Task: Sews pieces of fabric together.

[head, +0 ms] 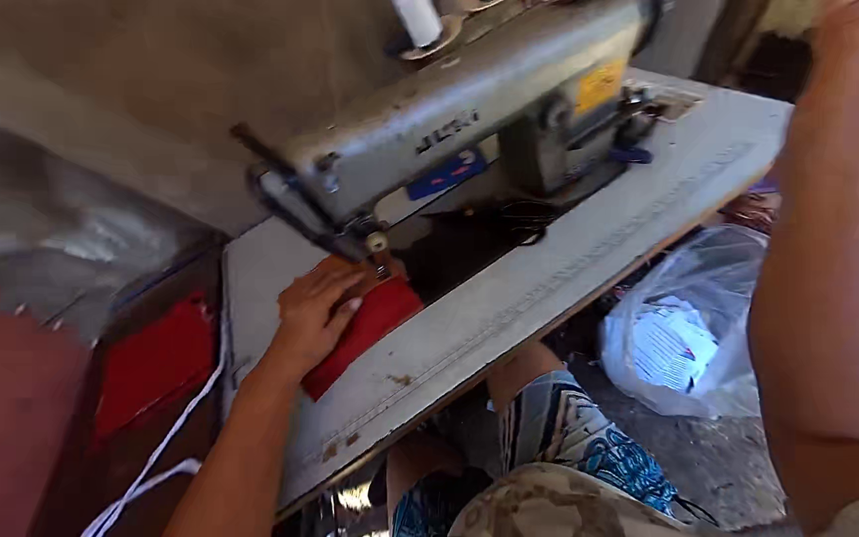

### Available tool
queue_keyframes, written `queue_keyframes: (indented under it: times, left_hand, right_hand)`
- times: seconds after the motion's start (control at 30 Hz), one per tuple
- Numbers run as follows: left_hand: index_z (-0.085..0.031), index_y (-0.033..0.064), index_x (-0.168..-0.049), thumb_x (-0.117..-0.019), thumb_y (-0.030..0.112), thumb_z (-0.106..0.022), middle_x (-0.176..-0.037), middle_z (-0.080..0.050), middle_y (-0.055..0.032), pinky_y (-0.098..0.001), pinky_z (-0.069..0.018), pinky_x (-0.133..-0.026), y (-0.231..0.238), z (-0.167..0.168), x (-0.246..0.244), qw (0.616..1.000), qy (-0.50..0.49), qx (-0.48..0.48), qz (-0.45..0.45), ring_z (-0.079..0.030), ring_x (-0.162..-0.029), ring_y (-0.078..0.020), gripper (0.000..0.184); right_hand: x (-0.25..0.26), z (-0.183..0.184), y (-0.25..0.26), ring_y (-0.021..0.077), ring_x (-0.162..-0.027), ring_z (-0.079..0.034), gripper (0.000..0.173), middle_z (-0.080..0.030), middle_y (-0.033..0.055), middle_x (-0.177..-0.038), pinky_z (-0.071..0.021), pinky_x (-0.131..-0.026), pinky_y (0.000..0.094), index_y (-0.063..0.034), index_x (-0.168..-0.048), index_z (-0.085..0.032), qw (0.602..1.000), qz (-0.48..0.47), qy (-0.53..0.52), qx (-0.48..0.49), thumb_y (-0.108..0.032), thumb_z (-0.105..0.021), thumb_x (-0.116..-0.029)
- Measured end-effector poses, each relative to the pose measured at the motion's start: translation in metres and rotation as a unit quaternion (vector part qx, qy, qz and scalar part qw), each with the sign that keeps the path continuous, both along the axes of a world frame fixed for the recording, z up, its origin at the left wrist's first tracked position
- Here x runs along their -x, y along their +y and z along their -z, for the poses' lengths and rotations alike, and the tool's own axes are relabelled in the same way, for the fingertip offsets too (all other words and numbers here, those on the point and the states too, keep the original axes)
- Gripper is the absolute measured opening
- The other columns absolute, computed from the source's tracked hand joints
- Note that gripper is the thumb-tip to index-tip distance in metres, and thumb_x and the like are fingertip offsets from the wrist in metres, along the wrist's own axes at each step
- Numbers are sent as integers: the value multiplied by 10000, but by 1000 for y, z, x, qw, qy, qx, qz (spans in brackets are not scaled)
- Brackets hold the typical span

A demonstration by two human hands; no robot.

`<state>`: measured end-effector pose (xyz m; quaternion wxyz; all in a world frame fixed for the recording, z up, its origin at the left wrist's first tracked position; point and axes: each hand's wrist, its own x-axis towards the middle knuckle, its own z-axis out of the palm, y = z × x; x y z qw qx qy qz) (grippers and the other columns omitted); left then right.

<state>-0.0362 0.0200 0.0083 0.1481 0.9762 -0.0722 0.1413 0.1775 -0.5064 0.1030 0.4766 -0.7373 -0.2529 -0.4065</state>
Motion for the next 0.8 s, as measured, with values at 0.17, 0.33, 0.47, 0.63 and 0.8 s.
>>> queue_keyframes:
  times: [0.17, 0.33, 0.47, 0.63, 0.8]
  left_hand:
    - [-695, 128, -1338, -1057, 243, -443, -1451, -616, -43, -552, -299, -1221, 4, 18, 10, 997, -19, 47, 63, -464, -1450, -269, 394]
    - [-658, 198, -1397, -1063, 248, -425, -1498, -578, -10, -649, -197, -1211, 2, 18, 15, 999, -3, 14, 48, -420, -1479, -287, 411]
    - [-604, 239, -1459, -1083, 332, -397, -1545, -530, -4, -637, -242, -1192, -10, 18, 19, 1000, 2, -16, 1, -420, -1476, -299, 439]
    - [-511, 268, -1533, -1086, 501, -329, -1562, -502, -87, -656, -421, -983, -55, 3, 30, 985, 54, -120, -109, -528, -1333, -412, 536]
    - [-439, 239, -1578, -1062, 613, -309, -1546, -493, -180, -618, -450, -944, -79, -12, 29, 965, 120, -176, -151, -547, -1284, -446, 650]
  right_hand:
    - [116, 57, 229, 292, -1208, -639, 292, -686, 147, -1247, -516, -1048, 479, -51, -1243, -711, 902, -290, 32, 317, -200, -626, -1006]
    - [147, 84, 285, 343, -1418, -461, 485, -550, 158, -1452, -308, -1178, 613, -24, -1427, -547, 752, -330, 85, 564, -369, -464, -1097]
    - [135, 86, 282, 334, -1391, -506, 458, -592, 148, -1415, -308, -1165, 653, -24, -1366, -607, 761, -299, 65, 572, -362, -456, -1097]
    - [113, 87, 284, 354, -1321, -569, 399, -642, 145, -1351, -339, -1110, 705, -39, -1298, -661, 792, -262, 47, 549, -335, -519, -1071]
    - [99, 80, 293, 361, -1375, -522, 432, -606, 151, -1404, -307, -1126, 713, -30, -1347, -621, 776, -234, 66, 583, -347, -473, -1093]
